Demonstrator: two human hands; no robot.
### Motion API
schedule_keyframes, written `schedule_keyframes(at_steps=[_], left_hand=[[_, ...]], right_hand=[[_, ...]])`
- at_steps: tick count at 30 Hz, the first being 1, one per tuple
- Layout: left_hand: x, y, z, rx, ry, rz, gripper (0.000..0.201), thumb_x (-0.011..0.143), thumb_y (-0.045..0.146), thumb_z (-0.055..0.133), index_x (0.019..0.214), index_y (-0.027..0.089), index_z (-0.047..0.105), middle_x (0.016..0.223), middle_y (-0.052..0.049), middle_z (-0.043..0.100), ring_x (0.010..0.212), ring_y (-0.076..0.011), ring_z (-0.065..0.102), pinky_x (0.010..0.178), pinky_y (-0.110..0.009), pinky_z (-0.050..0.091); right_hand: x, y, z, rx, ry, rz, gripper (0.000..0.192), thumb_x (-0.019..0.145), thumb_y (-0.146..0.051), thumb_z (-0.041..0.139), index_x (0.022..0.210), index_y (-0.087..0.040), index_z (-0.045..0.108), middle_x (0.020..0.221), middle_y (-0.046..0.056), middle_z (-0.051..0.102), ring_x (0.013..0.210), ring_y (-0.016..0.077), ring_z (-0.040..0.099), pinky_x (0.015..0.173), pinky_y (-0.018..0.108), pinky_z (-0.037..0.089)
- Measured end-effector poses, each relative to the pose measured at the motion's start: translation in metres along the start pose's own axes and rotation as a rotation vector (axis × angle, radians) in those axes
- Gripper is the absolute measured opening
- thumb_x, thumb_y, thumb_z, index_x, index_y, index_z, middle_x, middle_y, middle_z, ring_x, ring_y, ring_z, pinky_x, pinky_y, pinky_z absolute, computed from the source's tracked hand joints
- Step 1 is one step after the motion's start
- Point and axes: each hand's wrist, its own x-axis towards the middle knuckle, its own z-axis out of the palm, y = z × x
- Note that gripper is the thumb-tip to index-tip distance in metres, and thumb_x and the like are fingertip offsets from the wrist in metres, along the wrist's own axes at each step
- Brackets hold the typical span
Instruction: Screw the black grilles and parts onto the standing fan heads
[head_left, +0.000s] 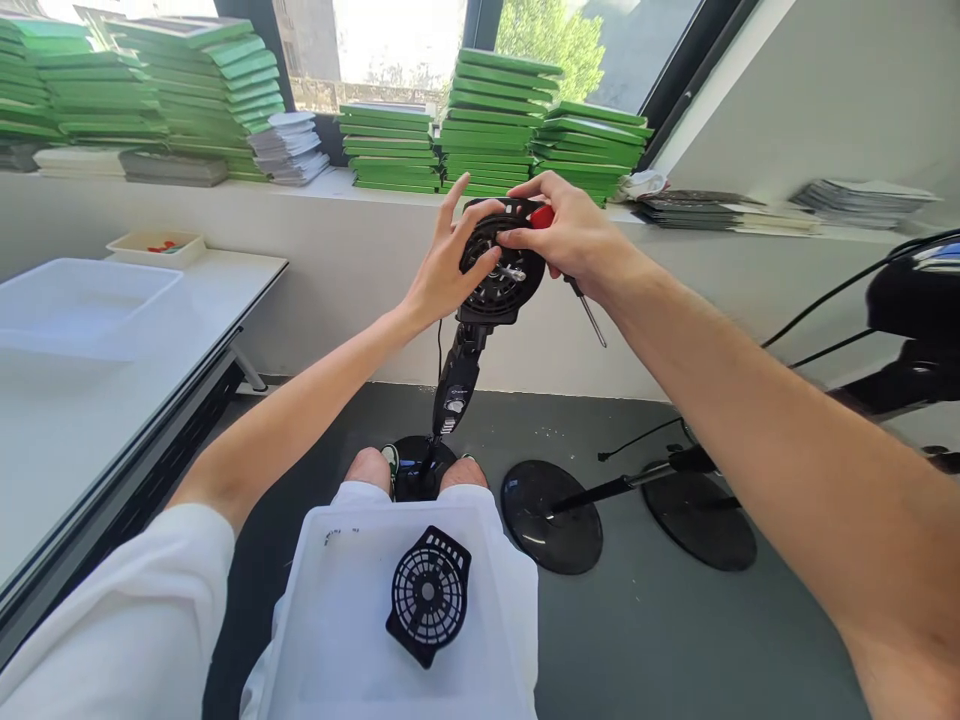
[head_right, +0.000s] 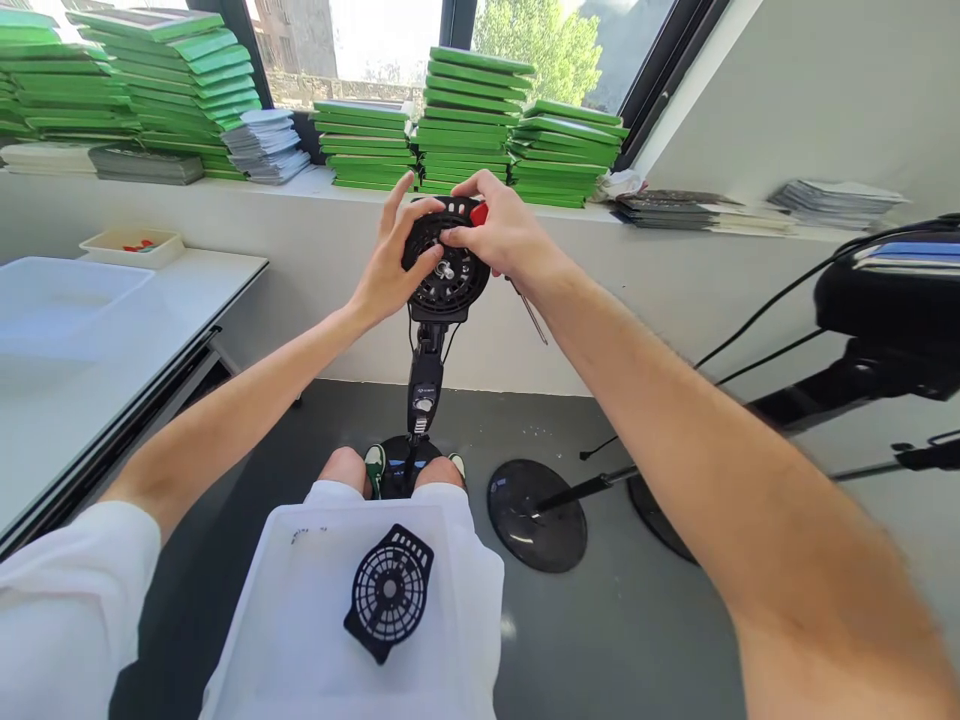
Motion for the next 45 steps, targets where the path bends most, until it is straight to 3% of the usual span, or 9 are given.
schedule_keyframes(at_steps=[11,19,22,24,28,32,35,39,45], left_hand=[[0.018,-0.002,-0.015,0.201,-0.092,0.067,0.034,0.106,0.057,0.050,0.113,0.028,0.067,0.149,-0.005,0.058,0.134,-0.0244,0.052,0.118,-0.047,0.046],[0.013,0.009,-0.003,0.195,-0.002,-0.041,0.010,0.102,0.032,0.063,0.108,0.028,0.070,0.151,-0.004,0.056,0.132,-0.0237,0.060,0.114,-0.043,0.053],[0.010,0.013,-0.002,0.184,0.013,-0.052,0.010,0.103,0.033,0.061,0.105,0.030,0.070,0.151,-0.003,0.057,0.132,-0.0237,0.061,0.112,-0.042,0.055],[0.009,0.013,-0.002,0.183,0.023,-0.052,0.010,0.102,0.033,0.061,0.103,0.029,0.070,0.151,-0.004,0.057,0.133,-0.0238,0.061,0.112,-0.042,0.055],[0.009,0.013,-0.001,0.186,0.023,-0.062,0.013,0.103,0.035,0.060,0.102,0.028,0.071,0.152,-0.004,0.056,0.132,-0.0237,0.062,0.111,-0.040,0.055],[0.008,0.014,0.001,0.185,0.023,-0.055,0.014,0.104,0.036,0.059,0.103,0.028,0.071,0.151,-0.003,0.057,0.129,-0.0229,0.063,0.110,-0.038,0.055],[0.008,0.016,0.000,0.198,0.020,-0.063,0.014,0.104,0.035,0.060,0.103,0.027,0.071,0.151,-0.005,0.056,0.127,-0.0233,0.064,0.108,-0.039,0.056],[0.008,0.018,-0.002,0.213,0.015,-0.084,0.014,0.103,0.034,0.060,0.103,0.026,0.072,0.151,-0.006,0.056,0.124,-0.0243,0.065,0.100,-0.039,0.060],[0.009,0.020,-0.002,0.193,0.007,-0.099,0.011,0.101,0.032,0.063,0.104,0.026,0.072,0.151,-0.006,0.056,0.125,-0.0245,0.065,0.096,-0.037,0.061]], right_hand=[[0.022,0.021,0.001,-0.097,0.039,-0.023,0.064,0.081,-0.033,0.084,0.133,-0.017,0.051,0.088,0.000,0.067,0.061,0.0112,0.048,0.056,0.031,0.047],[0.001,0.041,0.021,-0.236,0.314,-0.247,0.051,0.092,-0.057,0.066,0.134,-0.028,0.059,0.126,0.009,0.072,0.105,0.0273,0.068,0.095,0.047,0.053],[-0.016,0.031,0.013,-0.210,0.433,-0.252,0.042,0.094,-0.061,0.060,0.117,-0.026,0.065,0.122,0.011,0.075,0.096,0.0268,0.070,0.090,0.046,0.053],[-0.024,0.020,0.001,-0.153,0.502,-0.253,0.041,0.094,-0.065,0.057,0.090,-0.024,0.064,0.096,0.009,0.077,0.076,0.0219,0.067,0.077,0.042,0.052],[-0.035,-0.011,-0.025,0.104,0.541,-0.338,0.045,0.093,-0.055,0.055,0.061,-0.026,0.041,0.048,-0.002,0.047,0.044,0.0130,0.044,0.051,0.033,0.038],[-0.047,-0.040,-0.036,0.076,0.522,-0.617,0.004,0.084,-0.025,0.050,0.086,-0.025,0.047,0.067,-0.004,0.058,0.059,0.0141,0.058,0.062,0.033,0.045],[-0.057,-0.047,-0.038,-0.289,0.522,-0.726,0.011,0.093,-0.024,0.050,0.104,-0.025,0.047,0.088,-0.003,0.067,0.063,0.0106,0.060,0.065,0.032,0.043],[-0.063,-0.044,-0.040,-0.353,0.553,-0.920,0.019,0.103,-0.043,0.052,0.112,-0.028,0.047,0.096,-0.001,0.068,0.077,0.0139,0.069,0.063,0.030,0.045],[-0.068,-0.032,-0.035,-0.530,0.482,-0.676,0.027,0.102,-0.055,0.054,0.100,-0.028,0.058,0.107,0.008,0.075,0.090,0.0223,0.071,0.068,0.038,0.054]])
